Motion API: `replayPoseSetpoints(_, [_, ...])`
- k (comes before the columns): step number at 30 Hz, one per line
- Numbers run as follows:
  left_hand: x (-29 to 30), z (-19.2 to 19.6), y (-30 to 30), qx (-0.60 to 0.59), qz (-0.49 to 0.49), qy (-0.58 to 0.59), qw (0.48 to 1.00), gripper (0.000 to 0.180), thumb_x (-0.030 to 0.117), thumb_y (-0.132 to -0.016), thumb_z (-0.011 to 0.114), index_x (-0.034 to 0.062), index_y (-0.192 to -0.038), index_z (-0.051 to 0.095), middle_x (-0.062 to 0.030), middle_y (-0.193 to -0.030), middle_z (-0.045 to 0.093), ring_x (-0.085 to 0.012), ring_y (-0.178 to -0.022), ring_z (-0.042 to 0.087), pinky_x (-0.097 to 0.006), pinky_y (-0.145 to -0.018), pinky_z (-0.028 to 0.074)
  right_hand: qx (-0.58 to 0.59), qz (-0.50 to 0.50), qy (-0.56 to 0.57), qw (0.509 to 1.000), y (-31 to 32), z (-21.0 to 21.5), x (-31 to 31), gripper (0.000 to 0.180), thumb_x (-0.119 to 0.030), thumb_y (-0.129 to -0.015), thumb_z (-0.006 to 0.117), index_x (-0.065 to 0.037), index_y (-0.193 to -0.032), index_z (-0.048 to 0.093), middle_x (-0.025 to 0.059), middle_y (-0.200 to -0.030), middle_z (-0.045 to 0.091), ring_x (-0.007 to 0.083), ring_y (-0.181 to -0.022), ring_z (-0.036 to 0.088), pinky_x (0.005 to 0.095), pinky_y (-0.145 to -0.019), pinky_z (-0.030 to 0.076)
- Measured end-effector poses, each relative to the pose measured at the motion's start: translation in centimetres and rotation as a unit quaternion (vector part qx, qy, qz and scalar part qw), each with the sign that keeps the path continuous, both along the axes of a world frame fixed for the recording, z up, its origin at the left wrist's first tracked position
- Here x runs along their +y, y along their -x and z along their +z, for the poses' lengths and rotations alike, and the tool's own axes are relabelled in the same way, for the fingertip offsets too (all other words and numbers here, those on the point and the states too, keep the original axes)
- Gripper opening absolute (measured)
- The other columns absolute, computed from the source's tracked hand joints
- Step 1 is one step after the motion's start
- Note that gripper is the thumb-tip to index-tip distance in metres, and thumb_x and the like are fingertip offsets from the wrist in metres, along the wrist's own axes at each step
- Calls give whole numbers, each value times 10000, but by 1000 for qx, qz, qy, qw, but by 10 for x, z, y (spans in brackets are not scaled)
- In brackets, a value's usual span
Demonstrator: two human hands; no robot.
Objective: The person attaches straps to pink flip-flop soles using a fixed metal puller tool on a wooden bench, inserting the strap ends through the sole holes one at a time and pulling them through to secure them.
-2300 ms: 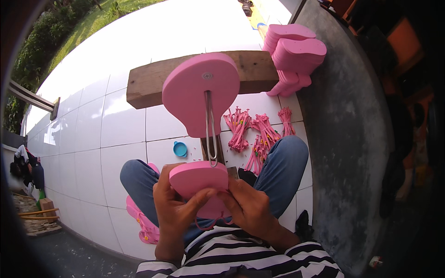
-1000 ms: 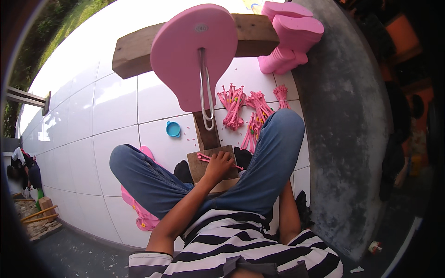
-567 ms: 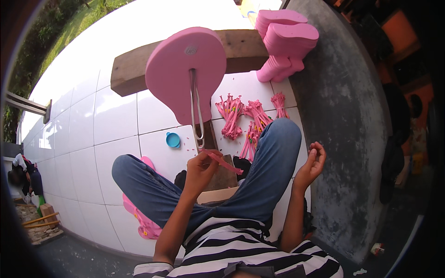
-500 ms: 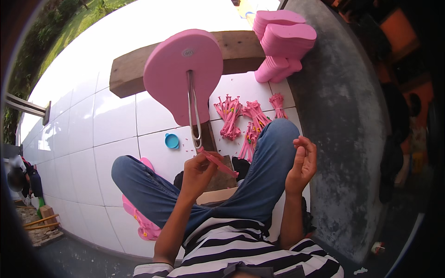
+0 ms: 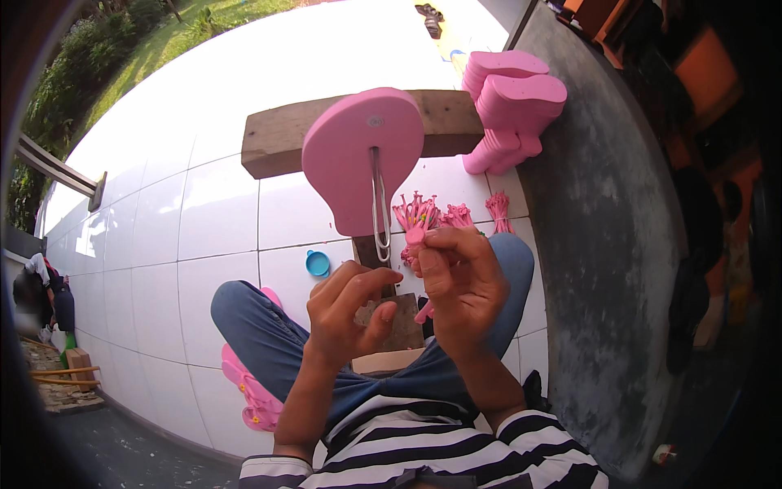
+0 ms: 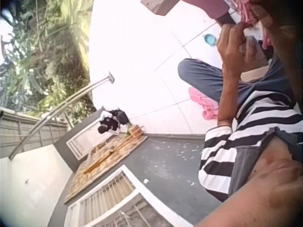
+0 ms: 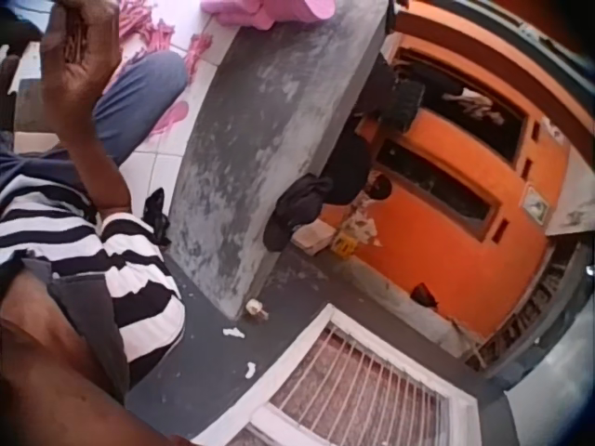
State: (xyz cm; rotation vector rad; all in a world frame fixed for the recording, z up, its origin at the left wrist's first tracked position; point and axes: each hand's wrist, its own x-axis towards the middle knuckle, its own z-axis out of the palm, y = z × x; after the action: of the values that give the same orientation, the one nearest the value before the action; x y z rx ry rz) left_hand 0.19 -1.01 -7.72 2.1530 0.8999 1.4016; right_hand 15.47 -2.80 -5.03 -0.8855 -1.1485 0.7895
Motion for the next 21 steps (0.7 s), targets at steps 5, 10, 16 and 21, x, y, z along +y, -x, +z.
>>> replayPoseSetpoints(5, [51, 44, 10, -61, 151, -138, 977, 262, 185, -891, 645, 7, -1082, 621, -136, -942, 653, -250, -861, 624, -325, -719, 497, -133, 20, -77, 988, -9, 13, 7, 200, 76, -848, 654, 23, -1038, 622, 81, -935, 618, 96, -762, 577, 221, -686, 476])
replayPoseSetpoints(10, [100, 84, 7, 124, 158, -198, 959, 256, 219, -890, 671, 34, -1066, 649, -131, -983, 672, -293, -916, 627, -376, -847, 465, -214, -47, -113, 969, -7, 20, 11, 237, 34, -794, 728, -33, -1016, 677, 75, -880, 656, 148, -712, 615, 275, -579, 493])
replayPoseSetpoints(16, [96, 97, 2, 44, 59, 22, 997, 263, 234, -888, 687, 41, -1068, 677, -131, -887, 687, -277, -859, 640, -370, -854, 451, -330, -131, -225, 907, -9, 15, 17, 308, 41, -713, 758, -20, -1008, 695, 71, -863, 643, 203, -701, 612, 310, -587, 512])
replayPoseSetpoints(21, [96, 94, 3, 48, 61, 15, 997, 265, 237, -887, 694, 56, -1080, 687, -119, -919, 693, -260, -878, 632, -390, -860, 445, -402, -140, -262, 866, -18, 22, 19, 358, 19, -651, 744, -27, -1004, 707, 66, -855, 634, 195, -701, 606, 309, -584, 512])
